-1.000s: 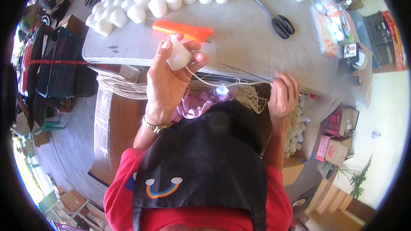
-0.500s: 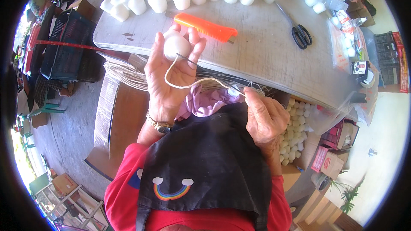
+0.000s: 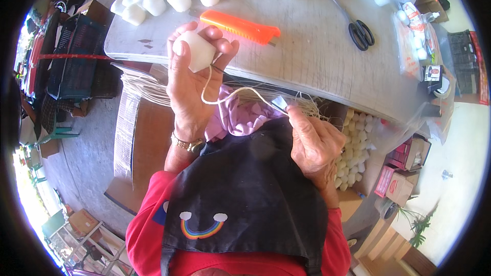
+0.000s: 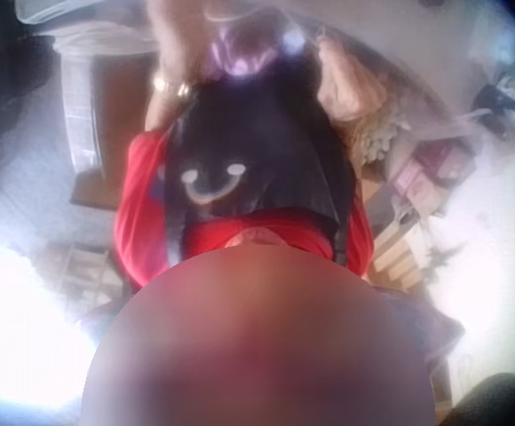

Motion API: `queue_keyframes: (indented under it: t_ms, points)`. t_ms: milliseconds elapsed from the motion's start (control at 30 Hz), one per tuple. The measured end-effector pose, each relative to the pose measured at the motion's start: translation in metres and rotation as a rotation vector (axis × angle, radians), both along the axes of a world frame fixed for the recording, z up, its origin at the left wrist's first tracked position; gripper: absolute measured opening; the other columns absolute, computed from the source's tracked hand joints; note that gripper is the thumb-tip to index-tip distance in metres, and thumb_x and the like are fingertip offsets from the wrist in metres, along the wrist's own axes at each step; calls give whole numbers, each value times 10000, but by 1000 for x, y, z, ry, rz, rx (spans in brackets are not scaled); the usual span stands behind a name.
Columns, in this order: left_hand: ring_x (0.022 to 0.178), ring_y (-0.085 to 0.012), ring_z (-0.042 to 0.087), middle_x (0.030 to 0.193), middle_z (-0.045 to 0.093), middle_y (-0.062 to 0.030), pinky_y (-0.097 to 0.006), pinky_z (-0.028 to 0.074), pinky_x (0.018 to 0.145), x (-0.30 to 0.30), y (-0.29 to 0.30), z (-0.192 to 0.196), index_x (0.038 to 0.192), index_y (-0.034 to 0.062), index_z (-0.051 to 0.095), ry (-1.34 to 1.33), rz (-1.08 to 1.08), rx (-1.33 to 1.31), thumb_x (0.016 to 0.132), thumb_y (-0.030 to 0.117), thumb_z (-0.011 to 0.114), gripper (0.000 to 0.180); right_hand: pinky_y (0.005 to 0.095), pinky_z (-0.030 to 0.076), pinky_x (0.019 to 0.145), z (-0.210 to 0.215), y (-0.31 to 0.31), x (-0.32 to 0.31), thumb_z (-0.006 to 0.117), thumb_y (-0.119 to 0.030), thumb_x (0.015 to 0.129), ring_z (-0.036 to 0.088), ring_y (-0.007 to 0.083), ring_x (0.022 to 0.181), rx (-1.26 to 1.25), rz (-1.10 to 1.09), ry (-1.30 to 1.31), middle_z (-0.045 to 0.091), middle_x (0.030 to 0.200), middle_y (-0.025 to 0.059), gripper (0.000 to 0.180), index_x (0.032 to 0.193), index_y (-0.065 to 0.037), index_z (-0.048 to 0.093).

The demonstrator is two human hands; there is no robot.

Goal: The person inserts wicks into small white candles, trims the wicks with scissors, and places the finished candles on a table. The person repeats this process for multiple candles.

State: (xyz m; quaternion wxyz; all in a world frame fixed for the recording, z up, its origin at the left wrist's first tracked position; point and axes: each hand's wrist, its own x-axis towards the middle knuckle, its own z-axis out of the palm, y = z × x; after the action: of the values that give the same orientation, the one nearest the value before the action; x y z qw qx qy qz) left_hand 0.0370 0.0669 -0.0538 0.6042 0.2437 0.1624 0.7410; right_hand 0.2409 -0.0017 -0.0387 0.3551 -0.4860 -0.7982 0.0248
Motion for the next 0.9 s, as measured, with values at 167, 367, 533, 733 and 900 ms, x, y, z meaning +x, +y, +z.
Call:
queue_keyframes:
  t_ms: [167,367,533,733,900]
  points:
    - [867,-241,636,1043,593,-166,-432,527,870,12,-7,0,1226,54,327,216,33,130,979,234,539,371,259,444,516,-6,-10,-14,597,-10,888,577,136,570,-532,62,449,678,798,105,152,1019,28,663]
    - [828,-224,614,1030,563,-189,-409,517,842,25,-15,0,1235,42,278,280,82,223,970,155,523,378,229,401,518,-17,-11,-24,569,-40,926,525,99,594,-714,62,754,683,896,124,180,1065,41,648]
    - [833,-215,611,1031,562,-180,-424,516,863,28,-14,-1,1272,68,269,274,44,259,962,172,532,420,236,391,521,-17,-4,-25,574,-19,916,507,105,593,-634,96,696,681,894,136,190,1085,27,649]
    - [829,-215,609,1040,561,-173,-475,511,922,29,-17,-1,1313,120,258,325,11,234,952,225,546,473,236,385,519,-19,0,-31,573,6,910,497,96,581,-586,121,763,659,828,104,201,1094,21,653]
    - [831,-215,608,1056,550,-172,-488,504,925,30,-16,-4,1325,130,246,337,-7,251,954,214,537,480,215,382,507,-21,3,-33,581,7,906,503,68,575,-555,107,819,625,727,40,193,1077,24,669]
